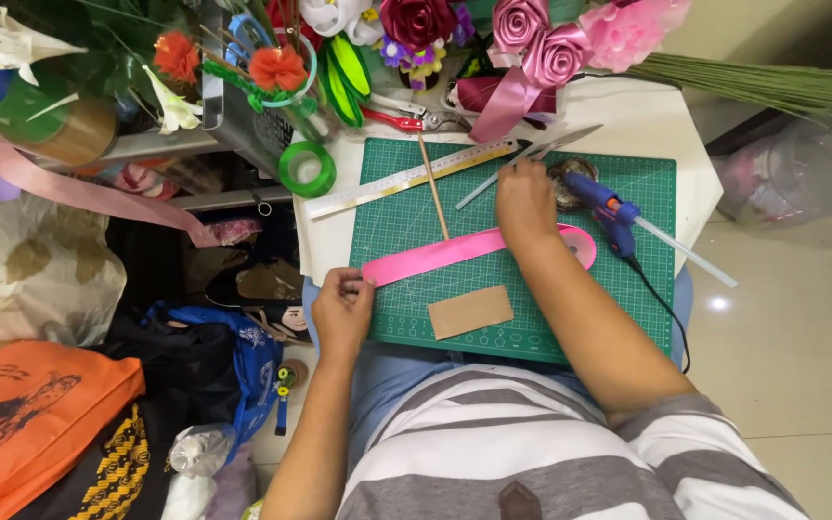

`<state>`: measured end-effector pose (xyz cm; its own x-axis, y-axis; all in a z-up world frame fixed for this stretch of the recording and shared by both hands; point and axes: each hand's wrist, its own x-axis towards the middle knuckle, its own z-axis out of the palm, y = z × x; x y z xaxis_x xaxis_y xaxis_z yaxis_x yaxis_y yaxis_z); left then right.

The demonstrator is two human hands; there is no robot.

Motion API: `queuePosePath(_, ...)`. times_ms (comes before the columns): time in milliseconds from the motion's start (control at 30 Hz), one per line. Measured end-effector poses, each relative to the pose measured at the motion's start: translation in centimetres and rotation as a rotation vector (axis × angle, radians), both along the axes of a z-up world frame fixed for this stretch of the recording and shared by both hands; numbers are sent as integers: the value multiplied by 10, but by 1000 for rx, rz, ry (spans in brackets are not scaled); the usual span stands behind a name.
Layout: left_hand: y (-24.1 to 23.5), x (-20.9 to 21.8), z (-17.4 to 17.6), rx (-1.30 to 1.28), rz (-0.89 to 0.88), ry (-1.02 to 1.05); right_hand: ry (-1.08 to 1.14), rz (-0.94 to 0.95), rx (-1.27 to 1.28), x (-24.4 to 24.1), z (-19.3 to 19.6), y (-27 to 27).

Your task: The person cuts a small piece of cardboard and a pink ribbon, then wraps the ribbon around the cardboard piece, folding and adjusting it to form a decorative bow-like shape.

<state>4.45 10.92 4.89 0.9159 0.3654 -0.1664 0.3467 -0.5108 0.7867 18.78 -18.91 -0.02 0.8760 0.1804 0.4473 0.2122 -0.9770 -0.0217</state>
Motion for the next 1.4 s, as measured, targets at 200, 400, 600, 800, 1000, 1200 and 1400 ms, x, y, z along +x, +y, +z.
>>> queuePosePath(200, -15, -8, 19, 105, -12, -279, -21, -126, -331, 40, -24, 1)
queuePosePath(400, -17, 0, 14, 116, 1, -412, -103, -49, -185, 32, 39, -3)
queuePosePath(600, -33, 13, 40, -272, 44, -268, 125, 51, 246, 11, 127, -15)
queuePosePath(800, -52, 33, 45, -976, -154, 189, -215, 259, 400, -53, 156, -21)
queuePosePath(1000, -99, 34, 63, -1611, -490, 312, -367, 493, 444, -143, 77, -11)
queuePosePath(1200, -136, 11, 32, -1343, -244, 194, -92, 483, 654, -174, 81, 1)
queuePosePath(1400, -165, -17, 14, -1078, -139, 18, 205, 240, 796, -181, 102, 7)
